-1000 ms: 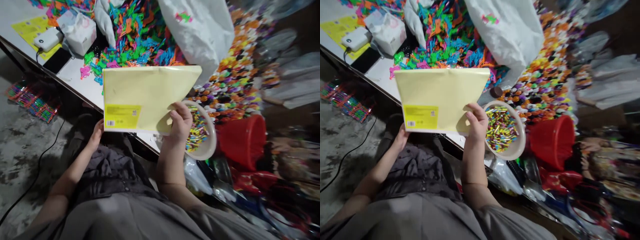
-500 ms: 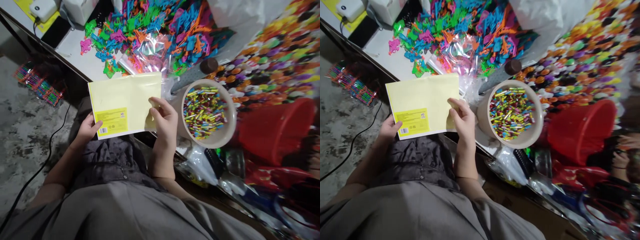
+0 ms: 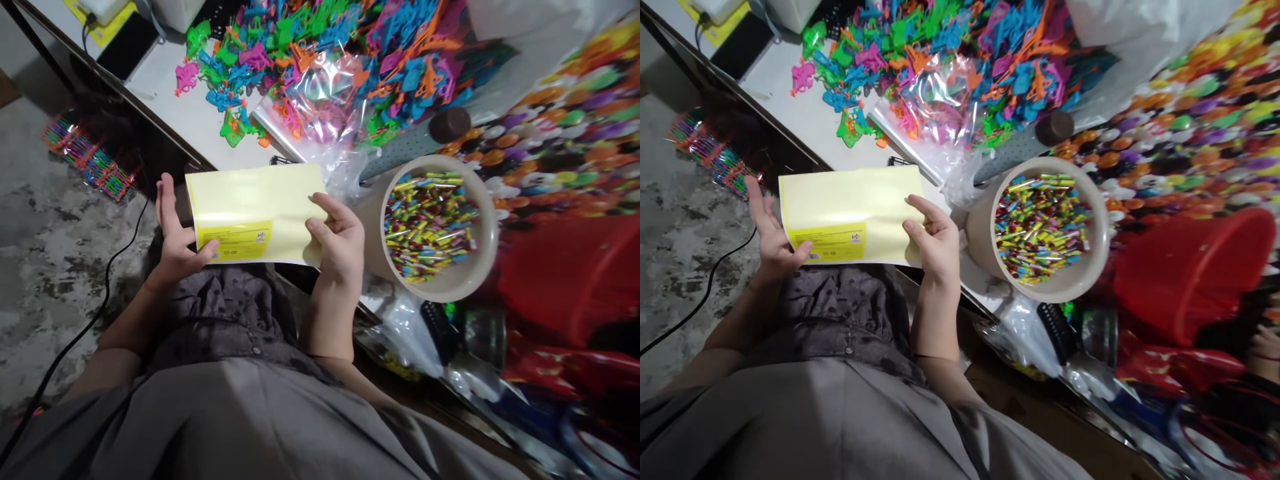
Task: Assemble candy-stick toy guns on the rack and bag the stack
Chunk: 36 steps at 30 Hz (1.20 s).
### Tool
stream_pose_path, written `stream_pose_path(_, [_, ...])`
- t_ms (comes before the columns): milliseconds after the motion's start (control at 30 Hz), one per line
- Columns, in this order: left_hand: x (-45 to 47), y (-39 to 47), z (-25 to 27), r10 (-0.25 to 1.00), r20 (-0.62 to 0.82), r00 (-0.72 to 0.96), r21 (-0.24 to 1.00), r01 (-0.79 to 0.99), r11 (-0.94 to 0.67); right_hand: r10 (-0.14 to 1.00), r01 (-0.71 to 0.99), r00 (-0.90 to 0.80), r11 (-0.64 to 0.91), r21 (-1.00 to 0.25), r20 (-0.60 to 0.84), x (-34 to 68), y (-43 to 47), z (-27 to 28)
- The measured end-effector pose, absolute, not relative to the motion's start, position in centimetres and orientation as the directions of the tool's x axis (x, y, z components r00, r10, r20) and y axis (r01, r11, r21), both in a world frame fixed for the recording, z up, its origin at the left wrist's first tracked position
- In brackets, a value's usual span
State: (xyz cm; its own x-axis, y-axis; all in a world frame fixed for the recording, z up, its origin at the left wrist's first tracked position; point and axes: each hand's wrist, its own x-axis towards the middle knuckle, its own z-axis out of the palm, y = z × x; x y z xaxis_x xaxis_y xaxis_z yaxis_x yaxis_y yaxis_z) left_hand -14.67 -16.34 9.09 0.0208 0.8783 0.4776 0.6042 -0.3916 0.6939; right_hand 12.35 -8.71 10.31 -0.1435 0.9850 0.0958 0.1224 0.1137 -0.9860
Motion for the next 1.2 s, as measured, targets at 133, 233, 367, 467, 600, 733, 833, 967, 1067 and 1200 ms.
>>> stream_pose_path(133, [-16.3, -16.1, 9.3, 0.798, 0.599, 0.075, 0.571, 0.658, -0.491, 0.970, 0.229, -0.233, 0.123, -0.966, 0.068, 11.7, -8.9, 10.5])
stream_pose_path(233, [-16.9, -16.1, 8.8, 0.859, 0.512, -0.012, 0.639, 0.674, -0.371, 0.959, 0.402, -0.253, 0.224, -0.888, 0.127, 10.6, -8.8, 10.6])
stream_pose_path(367, [-16.9, -16.3, 8.2, 0.882, 0.463, -0.091, 0.691, 0.660, -0.295, 0.909, 0.590, -0.251, 0.416, -0.692, 0.333, 8.4, -8.9, 11.5])
stream_pose_path(467, [-16.7, -16.6, 8.1, 0.874, 0.448, -0.186, 0.724, 0.649, -0.234, 0.834, 0.565, -0.461, 0.539, -0.625, 0.303, 6.5, -9.2, 12.3])
stream_pose_path(600, [-16.6, -16.8, 7.6, 0.884, 0.396, -0.248, 0.781, 0.597, -0.182, 0.797, 0.561, -0.555, 0.570, -0.601, 0.238, 4.8, -9.7, 12.2])
stream_pose_path(733, [-15.9, -16.9, 6.3, 0.865, 0.361, -0.350, 0.884, 0.424, -0.197, 0.811, 0.594, -0.532, 0.563, -0.574, 0.245, 4.4, -9.7, 11.7])
stream_pose_path(833, [-15.0, -16.7, 5.7, 0.840, 0.263, -0.475, 0.962, 0.190, -0.194, 0.812, 0.609, -0.516, 0.572, -0.549, 0.274, 4.5, -9.6, 11.5])
stream_pose_path(967, [-13.9, -16.5, 6.0, 0.916, 0.099, -0.390, 0.993, -0.024, -0.117, 0.824, 0.661, -0.471, 0.566, -0.492, 0.316, 4.5, -9.6, 11.2])
stream_pose_path(1067, [-13.4, -16.3, 6.3, 0.942, 0.042, -0.332, 0.993, -0.093, -0.077, 0.835, 0.708, -0.412, 0.546, -0.448, 0.366, 4.5, -9.8, 10.9])
stream_pose_path(1200, [-12.7, -16.2, 6.4, 0.933, 0.001, -0.359, 0.989, -0.139, -0.054, 0.848, 0.746, -0.323, 0.501, -0.439, 0.420, 4.4, -10.0, 10.2])
